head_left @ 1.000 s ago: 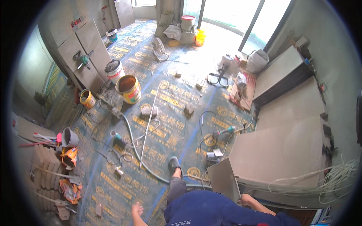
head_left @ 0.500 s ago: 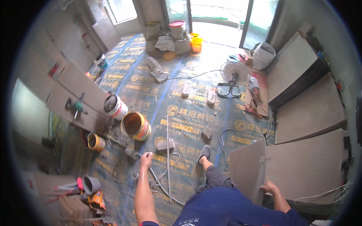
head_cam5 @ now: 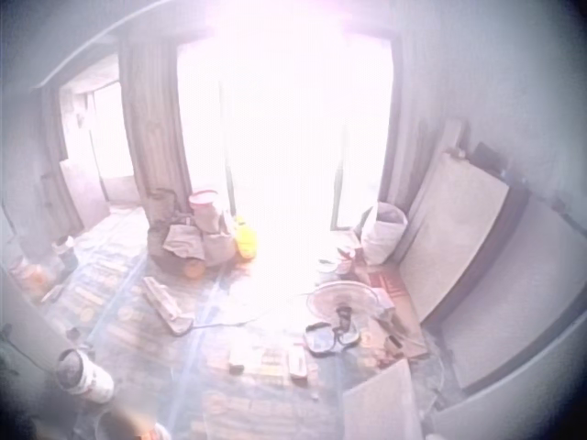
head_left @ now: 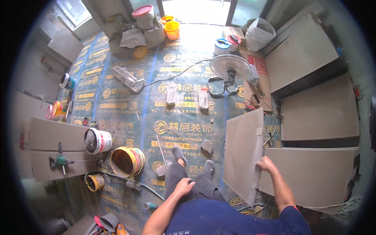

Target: The person measures a tile with a tape measure, marks a line with a pink pen, and then cuts the tile along the line using a handheld power saw.

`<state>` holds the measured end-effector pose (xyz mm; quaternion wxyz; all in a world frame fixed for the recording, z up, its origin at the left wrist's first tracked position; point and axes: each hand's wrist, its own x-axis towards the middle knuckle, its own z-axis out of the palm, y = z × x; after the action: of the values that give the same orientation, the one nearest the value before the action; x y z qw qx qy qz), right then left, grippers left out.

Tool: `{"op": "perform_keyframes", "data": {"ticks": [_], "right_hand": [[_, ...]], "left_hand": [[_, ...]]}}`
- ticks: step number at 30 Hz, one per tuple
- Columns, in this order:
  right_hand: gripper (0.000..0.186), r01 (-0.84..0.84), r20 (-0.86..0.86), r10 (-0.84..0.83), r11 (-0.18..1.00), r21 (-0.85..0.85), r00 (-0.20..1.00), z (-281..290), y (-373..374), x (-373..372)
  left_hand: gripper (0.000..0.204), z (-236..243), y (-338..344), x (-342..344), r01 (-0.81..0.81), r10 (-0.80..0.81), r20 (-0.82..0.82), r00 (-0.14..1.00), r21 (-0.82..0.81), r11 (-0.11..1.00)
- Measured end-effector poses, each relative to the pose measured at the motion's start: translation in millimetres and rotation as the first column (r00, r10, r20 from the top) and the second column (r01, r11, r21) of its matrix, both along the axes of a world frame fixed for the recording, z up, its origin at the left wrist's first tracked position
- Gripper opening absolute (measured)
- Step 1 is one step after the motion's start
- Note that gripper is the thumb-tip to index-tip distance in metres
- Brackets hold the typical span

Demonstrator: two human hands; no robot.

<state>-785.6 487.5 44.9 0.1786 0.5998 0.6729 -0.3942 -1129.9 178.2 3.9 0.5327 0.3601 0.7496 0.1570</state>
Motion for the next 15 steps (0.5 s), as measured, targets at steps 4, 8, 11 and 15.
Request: {"op": "perform_keyframes", "data": {"ticks": [4, 8, 11, 15], "right_hand": [[0.03, 0.138, -0.011, -0.138, 0.99, -0.01, 0.99, 0.6, 42.3, -68.4], [0.024, 0.356, -0.01, -0.356, 0.934, -0.027, 0.934, 29.8, 72.2, -165.1], [0.018, 0.513, -0.133, -0.525, 0.851, -0.113, 0.841, 9.4, 83.4, -181.6], [0.015, 0.71, -0.28, -0.724, 0.684, -0.169, 0.63, 1.6, 85.2, -246.5]], "left_hand": [[0.044, -23.1, 57.9, -37.4, 0.244, -0.25, 0.156, 0.956, 0.057, 0.968], [0.053, -48.5, 104.9, -94.1, 0.384, -0.368, 0.25, 0.895, -0.016, 0.923], [0.068, -88.5, 128.5, -113.8, 0.266, -0.184, 0.334, 0.924, -0.219, 0.939], [0.086, -101.0, 163.3, -146.9, -0.118, 0.581, 0.374, 0.723, -0.762, 0.637]]}}
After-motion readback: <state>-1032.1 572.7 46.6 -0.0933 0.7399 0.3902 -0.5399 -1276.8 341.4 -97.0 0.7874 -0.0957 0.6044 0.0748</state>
